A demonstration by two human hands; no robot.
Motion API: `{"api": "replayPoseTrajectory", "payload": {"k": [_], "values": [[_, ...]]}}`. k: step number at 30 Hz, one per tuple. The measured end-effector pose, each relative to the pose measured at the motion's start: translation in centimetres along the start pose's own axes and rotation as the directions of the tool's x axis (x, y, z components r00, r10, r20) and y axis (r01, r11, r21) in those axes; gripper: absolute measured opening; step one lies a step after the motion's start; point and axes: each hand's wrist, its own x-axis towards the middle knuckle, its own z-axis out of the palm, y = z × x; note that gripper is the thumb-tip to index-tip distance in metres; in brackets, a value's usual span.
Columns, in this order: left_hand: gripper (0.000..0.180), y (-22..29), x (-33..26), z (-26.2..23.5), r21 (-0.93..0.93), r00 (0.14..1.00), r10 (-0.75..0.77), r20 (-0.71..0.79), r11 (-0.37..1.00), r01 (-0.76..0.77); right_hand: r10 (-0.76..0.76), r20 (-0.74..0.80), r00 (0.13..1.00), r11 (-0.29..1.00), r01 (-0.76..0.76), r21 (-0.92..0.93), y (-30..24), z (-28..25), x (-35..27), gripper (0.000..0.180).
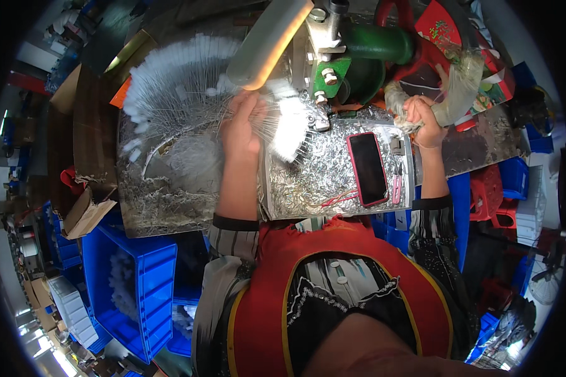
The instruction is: Processing or assembling small white brushes or cleaning tools using an industrial machine.
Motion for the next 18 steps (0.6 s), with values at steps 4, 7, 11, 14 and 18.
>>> {"api": "replayPoseTrajectory", "payload": {"k": [4, 7, 11, 14, 18], "values": [[0.030, 1.4, -0.9, -1.0, 0.158, 0.949, -0.211, 0.233, 0.971, 0.177, 0.280, -0.202, 0.938, 0.958, -0.260, 0.122, -2.2, -0.8, 0.2, 0.013], [0.024, 1.1, -0.7, -2.7, 0.223, 0.938, -0.213, 0.274, 0.963, 0.154, 0.359, -0.143, 0.922, 0.933, -0.357, 0.038, -4.7, 0.6, 1.5, 0.016], [0.017, 0.6, -0.4, -2.7, 0.148, 0.940, -0.197, 0.279, 0.976, 0.160, 0.364, -0.133, 0.922, 0.931, -0.363, 0.032, -5.4, 0.5, 1.7, 0.017], [0.017, 0.7, -0.3, -2.3, 0.085, 0.955, -0.174, 0.241, 0.984, 0.158, 0.368, -0.185, 0.911, 0.929, -0.370, 0.023, -5.4, 0.6, 1.6, 0.017], [0.017, 0.7, 0.0, -2.7, 0.028, 0.969, -0.154, 0.192, 0.988, 0.151, 0.378, -0.158, 0.912, 0.926, -0.377, 0.037, -5.1, 0.3, 1.6, 0.018]]}}
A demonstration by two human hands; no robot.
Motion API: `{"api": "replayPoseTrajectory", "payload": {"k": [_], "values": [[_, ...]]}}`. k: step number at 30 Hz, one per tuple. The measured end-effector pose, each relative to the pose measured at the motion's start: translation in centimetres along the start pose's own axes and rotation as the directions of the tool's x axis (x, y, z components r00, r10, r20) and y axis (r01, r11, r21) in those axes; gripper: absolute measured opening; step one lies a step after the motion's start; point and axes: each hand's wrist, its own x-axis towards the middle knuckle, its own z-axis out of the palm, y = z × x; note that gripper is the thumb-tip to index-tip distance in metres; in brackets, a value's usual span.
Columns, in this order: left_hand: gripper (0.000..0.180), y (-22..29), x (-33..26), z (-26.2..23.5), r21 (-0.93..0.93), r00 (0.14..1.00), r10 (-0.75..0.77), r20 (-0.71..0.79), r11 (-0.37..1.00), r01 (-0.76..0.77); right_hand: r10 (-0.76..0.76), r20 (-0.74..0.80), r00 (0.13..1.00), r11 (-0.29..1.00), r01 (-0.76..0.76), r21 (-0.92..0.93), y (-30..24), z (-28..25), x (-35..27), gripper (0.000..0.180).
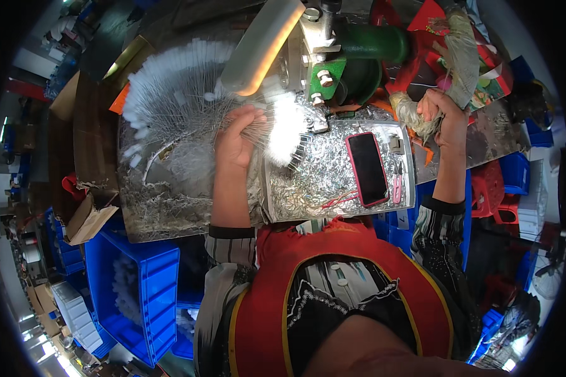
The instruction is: Processing or assembling small white brushes or cleaning tools using an industrial machine.
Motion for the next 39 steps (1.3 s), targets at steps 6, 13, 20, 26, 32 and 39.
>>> {"api": "replayPoseTrajectory", "payload": {"k": [6, 13, 20, 26, 32, 39], "values": [[0.017, 0.0, 0.1, 0.1, -0.018, 0.999, 0.038, -0.022, 0.999, -0.039, 0.001, 0.034, 0.999, 1.000, -0.002, 0.018, 0.1, -0.1, 0.0, 0.019], [0.016, 0.0, 0.1, 0.9, 0.009, 0.997, 0.021, -0.069, 1.000, -0.021, -0.001, -0.040, 0.999, 0.999, -0.001, -0.040, -0.2, 0.4, -0.3, 0.023], [0.017, 0.0, 0.4, 0.4, -0.002, 0.997, 0.028, -0.070, 1.000, -0.028, -0.010, 0.071, 0.997, 1.000, 0.009, 0.011, 0.3, -0.1, 0.3, 0.023], [0.020, -0.2, 0.5, 0.8, -0.027, 0.999, -0.003, -0.033, 1.000, 0.002, -0.333, 0.170, 0.928, 0.943, 0.332, 0.034, 5.0, -0.6, 0.4, 0.024], [0.020, -0.2, 0.1, 0.8, -0.029, 0.997, 0.031, -0.064, 0.999, -0.033, -0.048, 0.083, 0.995, 0.999, 0.047, 0.010, 0.2, 0.3, -0.1, 0.025], [0.021, -0.5, 0.7, 1.3, -0.006, 0.994, 0.076, -0.080, 0.997, -0.077, -0.008, 0.028, 1.000, 1.000, 0.008, -0.004, -0.3, 0.2, -0.3, 0.025]]}}
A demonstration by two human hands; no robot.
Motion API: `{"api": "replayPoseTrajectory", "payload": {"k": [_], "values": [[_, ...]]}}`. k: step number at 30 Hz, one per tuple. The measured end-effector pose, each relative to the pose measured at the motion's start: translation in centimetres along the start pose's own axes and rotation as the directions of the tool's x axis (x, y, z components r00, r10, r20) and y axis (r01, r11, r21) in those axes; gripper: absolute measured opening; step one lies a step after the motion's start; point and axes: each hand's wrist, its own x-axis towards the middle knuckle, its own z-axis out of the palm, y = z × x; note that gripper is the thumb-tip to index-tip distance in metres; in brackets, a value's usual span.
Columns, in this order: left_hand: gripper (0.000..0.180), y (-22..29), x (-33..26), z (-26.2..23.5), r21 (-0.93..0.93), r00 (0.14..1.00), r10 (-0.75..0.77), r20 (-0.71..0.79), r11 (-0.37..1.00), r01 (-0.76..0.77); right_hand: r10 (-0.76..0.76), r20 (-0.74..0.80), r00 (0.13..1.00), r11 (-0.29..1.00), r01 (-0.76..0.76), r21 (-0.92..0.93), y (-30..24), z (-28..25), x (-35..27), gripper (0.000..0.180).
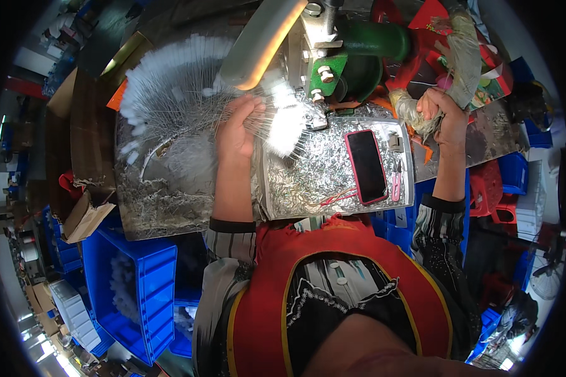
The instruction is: Processing or assembling small white brushes or cleaning tools using an industrial machine.
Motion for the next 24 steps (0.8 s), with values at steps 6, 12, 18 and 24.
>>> {"api": "replayPoseTrajectory", "payload": {"k": [6, 12, 18, 24], "values": [[0.022, 0.3, -0.1, 0.2, 0.015, 0.999, -0.003, -0.037, 1.000, 0.004, -0.072, 0.074, 0.995, 0.997, 0.071, 0.016, 0.9, -0.5, 0.5, 0.026], [0.024, 0.0, 0.4, 0.2, 0.011, 0.998, -0.004, -0.058, 1.000, 0.004, -0.302, 0.147, 0.942, 0.953, 0.299, 0.039, 5.0, -1.2, 0.7, 0.026], [0.027, 0.0, 0.3, 0.4, -0.001, 0.995, 0.026, -0.096, 1.000, -0.027, 0.014, 0.036, 0.999, 1.000, -0.014, 0.007, 0.8, -0.3, 0.4, 0.024], [0.029, -0.1, 0.4, 1.0, 0.010, 0.994, 0.034, -0.101, 0.999, -0.033, 0.050, 0.009, 0.999, 0.999, -0.050, -0.006, -0.2, -0.1, 0.1, 0.026]]}}
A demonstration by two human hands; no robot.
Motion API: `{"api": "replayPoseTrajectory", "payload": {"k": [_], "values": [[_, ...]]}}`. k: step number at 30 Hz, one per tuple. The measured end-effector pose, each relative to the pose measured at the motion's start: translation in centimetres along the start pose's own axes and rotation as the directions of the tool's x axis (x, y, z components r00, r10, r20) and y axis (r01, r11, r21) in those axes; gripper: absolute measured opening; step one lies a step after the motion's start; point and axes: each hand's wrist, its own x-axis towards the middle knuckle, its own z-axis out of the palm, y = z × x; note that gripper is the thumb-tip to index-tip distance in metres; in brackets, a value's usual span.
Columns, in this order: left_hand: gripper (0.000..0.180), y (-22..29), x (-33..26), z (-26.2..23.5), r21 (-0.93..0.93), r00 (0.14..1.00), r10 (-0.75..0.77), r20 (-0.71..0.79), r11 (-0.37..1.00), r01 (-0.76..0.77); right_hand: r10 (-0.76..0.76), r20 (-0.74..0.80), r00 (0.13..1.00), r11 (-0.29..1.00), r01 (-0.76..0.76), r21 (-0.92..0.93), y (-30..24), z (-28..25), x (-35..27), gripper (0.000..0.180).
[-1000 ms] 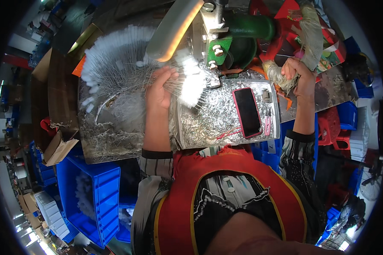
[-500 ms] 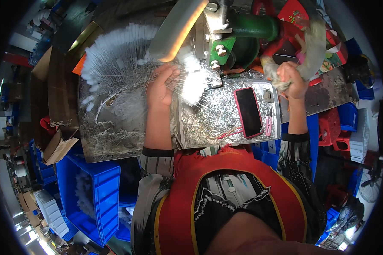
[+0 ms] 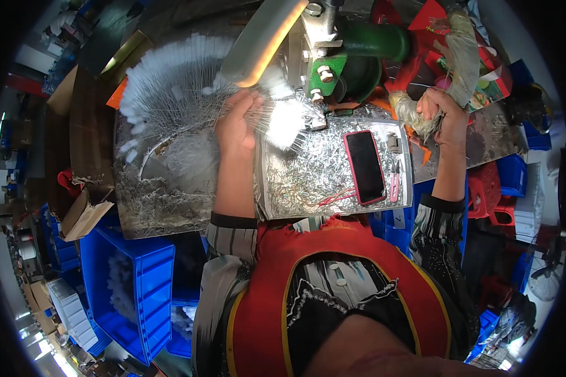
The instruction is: Processing or assembling small white brushes or cleaning tools using an industrial machine.
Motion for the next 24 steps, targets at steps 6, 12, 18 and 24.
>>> {"api": "replayPoseTrajectory", "payload": {"k": [6, 12, 18, 24], "values": [[0.031, -0.2, 0.5, 0.3, 0.041, 0.998, 0.043, 0.045, 0.998, -0.045, 0.016, 0.040, 0.999, 1.000, -0.016, -0.005, 0.2, -0.5, 0.4, 0.026], [0.031, 0.1, 0.2, 0.5, 0.023, 0.999, 0.027, 0.018, 0.999, -0.028, -0.209, 0.030, 0.977, 0.978, 0.209, 0.002, 1.9, -0.3, 0.1, 0.025], [0.026, 1.1, -0.7, 0.2, 0.310, 0.994, -0.077, 0.083, 0.950, 0.047, -0.357, 0.068, 0.932, 0.933, 0.359, -0.019, 5.1, -0.5, 0.3, 0.025], [0.022, 1.6, -1.4, -1.1, 0.343, 0.975, -0.190, 0.111, 0.929, 0.141, -0.105, 0.006, 0.994, 0.994, 0.104, 0.028, 1.4, 0.1, 0.2, 0.020]]}}
